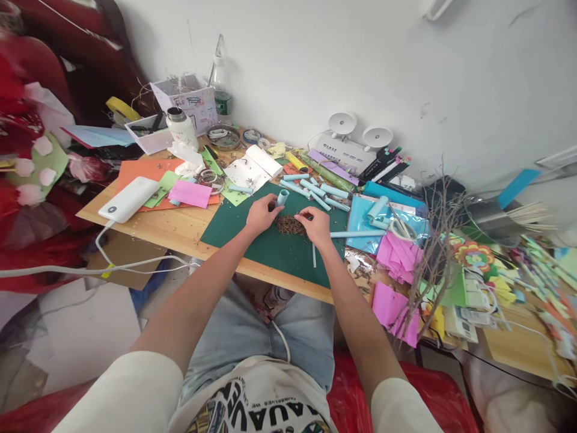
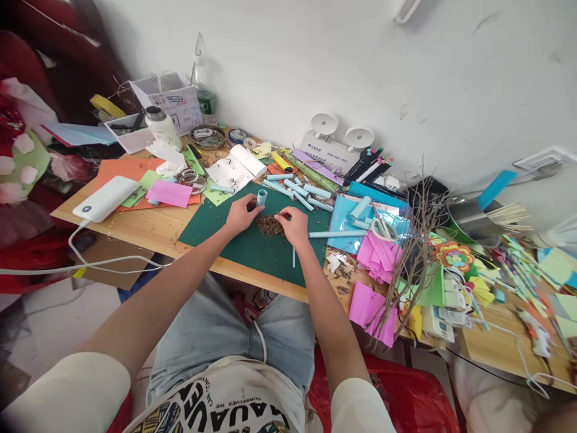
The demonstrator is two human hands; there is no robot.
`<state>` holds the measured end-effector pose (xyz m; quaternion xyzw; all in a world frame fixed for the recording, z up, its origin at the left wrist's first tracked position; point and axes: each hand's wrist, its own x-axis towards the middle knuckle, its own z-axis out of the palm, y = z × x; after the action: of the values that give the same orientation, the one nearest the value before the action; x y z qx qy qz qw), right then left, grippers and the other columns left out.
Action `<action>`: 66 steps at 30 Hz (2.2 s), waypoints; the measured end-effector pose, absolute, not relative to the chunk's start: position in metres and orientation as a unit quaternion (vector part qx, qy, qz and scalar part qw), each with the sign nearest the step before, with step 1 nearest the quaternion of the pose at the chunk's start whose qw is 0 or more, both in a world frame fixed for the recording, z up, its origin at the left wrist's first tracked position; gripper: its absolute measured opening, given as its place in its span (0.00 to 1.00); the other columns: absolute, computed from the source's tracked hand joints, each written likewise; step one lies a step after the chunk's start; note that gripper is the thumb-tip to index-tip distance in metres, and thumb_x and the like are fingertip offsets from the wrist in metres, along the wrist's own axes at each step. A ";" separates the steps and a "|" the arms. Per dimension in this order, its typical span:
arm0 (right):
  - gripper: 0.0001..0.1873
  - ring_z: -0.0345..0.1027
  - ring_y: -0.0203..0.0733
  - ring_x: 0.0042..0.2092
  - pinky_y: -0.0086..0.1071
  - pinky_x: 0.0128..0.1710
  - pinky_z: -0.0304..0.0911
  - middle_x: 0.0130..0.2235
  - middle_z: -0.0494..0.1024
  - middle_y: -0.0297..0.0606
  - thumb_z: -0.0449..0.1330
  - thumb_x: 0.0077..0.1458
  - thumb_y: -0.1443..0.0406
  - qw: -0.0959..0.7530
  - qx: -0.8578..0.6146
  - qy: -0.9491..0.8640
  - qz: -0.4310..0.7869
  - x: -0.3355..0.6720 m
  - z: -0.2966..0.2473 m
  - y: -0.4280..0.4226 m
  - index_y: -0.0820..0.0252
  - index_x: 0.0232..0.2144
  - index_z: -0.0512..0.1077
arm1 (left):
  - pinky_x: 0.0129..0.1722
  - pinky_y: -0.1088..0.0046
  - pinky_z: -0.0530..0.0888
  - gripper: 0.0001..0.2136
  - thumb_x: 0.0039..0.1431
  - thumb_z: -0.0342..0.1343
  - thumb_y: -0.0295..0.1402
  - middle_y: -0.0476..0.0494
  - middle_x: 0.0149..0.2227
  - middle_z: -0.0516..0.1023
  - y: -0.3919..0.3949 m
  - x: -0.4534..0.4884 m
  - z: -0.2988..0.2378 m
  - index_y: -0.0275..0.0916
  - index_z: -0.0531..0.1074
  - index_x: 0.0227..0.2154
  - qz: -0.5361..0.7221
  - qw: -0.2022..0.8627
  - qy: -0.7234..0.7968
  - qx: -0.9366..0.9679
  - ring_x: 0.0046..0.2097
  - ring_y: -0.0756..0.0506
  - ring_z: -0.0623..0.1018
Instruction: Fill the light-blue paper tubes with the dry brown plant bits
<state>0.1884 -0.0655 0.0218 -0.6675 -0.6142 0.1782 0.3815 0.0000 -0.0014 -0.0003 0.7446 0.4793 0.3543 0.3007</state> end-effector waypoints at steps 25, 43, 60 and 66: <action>0.13 0.70 0.43 0.36 0.37 0.42 0.64 0.35 0.78 0.40 0.54 0.56 0.67 0.296 -0.663 -0.678 0.114 0.192 0.022 -0.067 0.58 0.35 0.80 | 0.38 0.69 0.72 0.09 0.57 0.57 0.41 0.46 0.35 0.79 -0.001 0.000 0.000 0.43 0.72 0.38 0.363 0.303 0.471 0.745 0.37 0.44 0.77; 0.08 0.74 0.44 0.33 0.37 0.39 0.67 0.29 0.81 0.37 0.59 0.49 0.62 0.415 -0.682 -0.567 0.204 0.194 0.026 -0.063 0.58 0.28 0.77 | 0.39 0.69 0.73 0.09 0.57 0.57 0.41 0.46 0.36 0.80 -0.002 0.000 0.001 0.43 0.72 0.38 0.358 0.305 0.477 0.742 0.38 0.44 0.77; 0.09 0.73 0.43 0.36 0.37 0.41 0.69 0.33 0.80 0.38 0.60 0.52 0.60 0.497 -0.610 -0.575 0.225 0.174 0.067 -0.051 0.60 0.31 0.75 | 0.39 0.69 0.72 0.10 0.57 0.56 0.41 0.46 0.36 0.80 -0.002 -0.001 0.001 0.44 0.72 0.39 0.357 0.306 0.473 0.745 0.38 0.44 0.78; 0.08 0.72 0.43 0.37 0.37 0.42 0.67 0.34 0.78 0.36 0.60 0.53 0.65 0.433 -0.608 -0.644 0.167 0.151 0.088 -0.028 0.57 0.37 0.74 | 0.39 0.70 0.72 0.10 0.57 0.57 0.41 0.47 0.35 0.80 0.001 -0.001 -0.004 0.44 0.72 0.39 0.373 0.306 0.459 0.746 0.37 0.45 0.78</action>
<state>0.1509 -0.0275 0.0879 -0.6082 -0.6440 0.1668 0.4330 -0.0005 0.0007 -0.0038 0.7462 0.4590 0.3728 0.3057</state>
